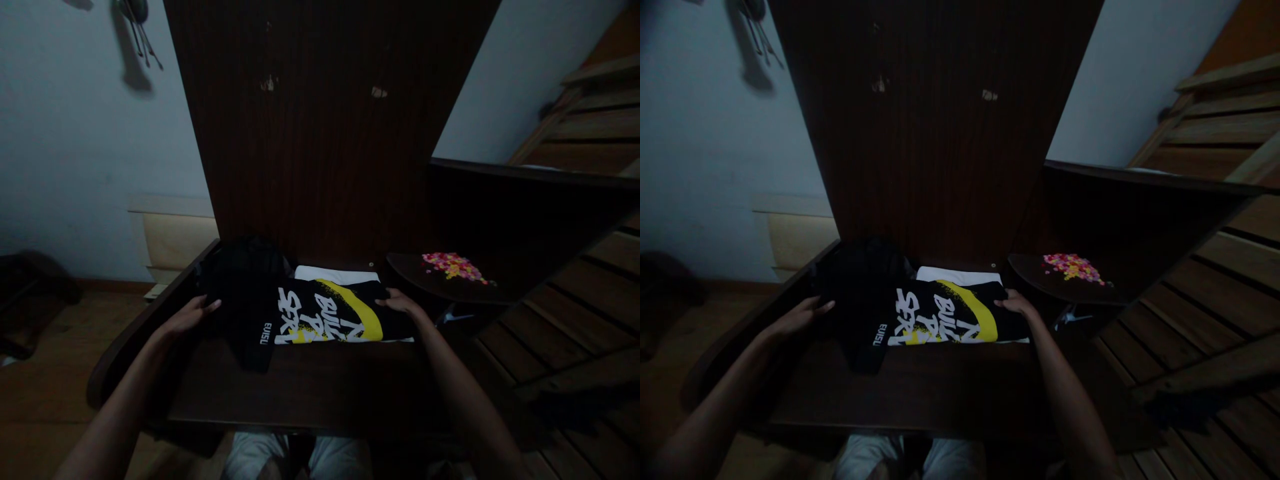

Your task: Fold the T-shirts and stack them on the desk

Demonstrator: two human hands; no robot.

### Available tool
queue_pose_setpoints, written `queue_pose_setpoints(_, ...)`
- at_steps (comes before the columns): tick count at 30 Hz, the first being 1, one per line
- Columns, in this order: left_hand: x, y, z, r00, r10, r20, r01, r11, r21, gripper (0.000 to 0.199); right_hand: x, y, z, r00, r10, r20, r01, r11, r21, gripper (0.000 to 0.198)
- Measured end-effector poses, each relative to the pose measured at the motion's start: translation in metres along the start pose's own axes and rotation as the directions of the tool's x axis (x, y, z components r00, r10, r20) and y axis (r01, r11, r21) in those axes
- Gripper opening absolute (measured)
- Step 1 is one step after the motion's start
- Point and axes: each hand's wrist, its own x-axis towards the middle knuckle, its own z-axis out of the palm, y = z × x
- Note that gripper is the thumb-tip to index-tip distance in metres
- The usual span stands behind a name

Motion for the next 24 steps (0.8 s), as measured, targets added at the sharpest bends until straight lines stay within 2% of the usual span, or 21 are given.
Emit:
queue_pose_setpoints(2, 0.001, 0.003, 0.001, 0.993, 0.049, -0.111, -0.057, 0.996, -0.075, 0.054, -0.004, 0.001, -0.001, 0.999, -0.011, 0.039, 0.009, 0.999, 0.043, 0.025)
queue_pose_setpoints(5, 0.006, 0.007, -0.004, 0.978, 0.05, -0.201, -0.081, 0.986, -0.145, 0.046, -0.011, 0.0, 0.001, 0.999, -0.032, -0.015, 0.033, 0.999, 0.028, 0.018)
queue_pose_setpoints(9, 0.011, -0.001, -0.012, 0.974, -0.029, -0.223, 0.028, 1.0, -0.008, 0.042, -0.02, 0.001, 0.003, 0.999, 0.015, 0.046, -0.009, 0.992, -0.126, 0.008)
queue_pose_setpoints(12, 0.005, -0.013, -0.011, 0.962, -0.023, -0.271, 0.06, 0.99, 0.13, 0.056, -0.026, 0.005, 0.002, 0.997, 0.059, 0.054, -0.051, 0.989, -0.139, 0.015)
queue_pose_setpoints(15, -0.005, -0.025, -0.009, 0.974, 0.076, -0.212, -0.041, 0.986, 0.163, 0.079, -0.034, 0.009, 0.0, 0.998, 0.042, 0.053, -0.037, 0.994, -0.098, 0.023)
queue_pose_setpoints(17, -0.009, -0.033, -0.009, 0.969, 0.159, -0.19, -0.126, 0.977, 0.174, 0.088, -0.039, 0.013, -0.001, 1.0, -0.005, 0.028, 0.007, 0.996, -0.09, 0.027)
queue_pose_setpoints(19, -0.011, -0.041, -0.011, 0.961, 0.184, -0.206, -0.152, 0.976, 0.159, 0.084, -0.045, 0.017, 0.0, 0.999, -0.045, -0.007, 0.044, 0.994, -0.097, 0.027)
queue_pose_setpoints(21, -0.014, -0.049, -0.011, 0.951, 0.146, -0.271, -0.123, 0.987, 0.102, 0.072, -0.05, 0.018, 0.001, 0.998, -0.058, -0.015, 0.055, 0.989, -0.138, 0.025)
queue_pose_setpoints(24, -0.022, -0.057, -0.006, 0.913, 0.096, -0.396, -0.082, 0.995, 0.052, 0.056, -0.057, 0.008, 0.003, 1.0, -0.016, 0.022, 0.022, 0.948, -0.317, 0.027)
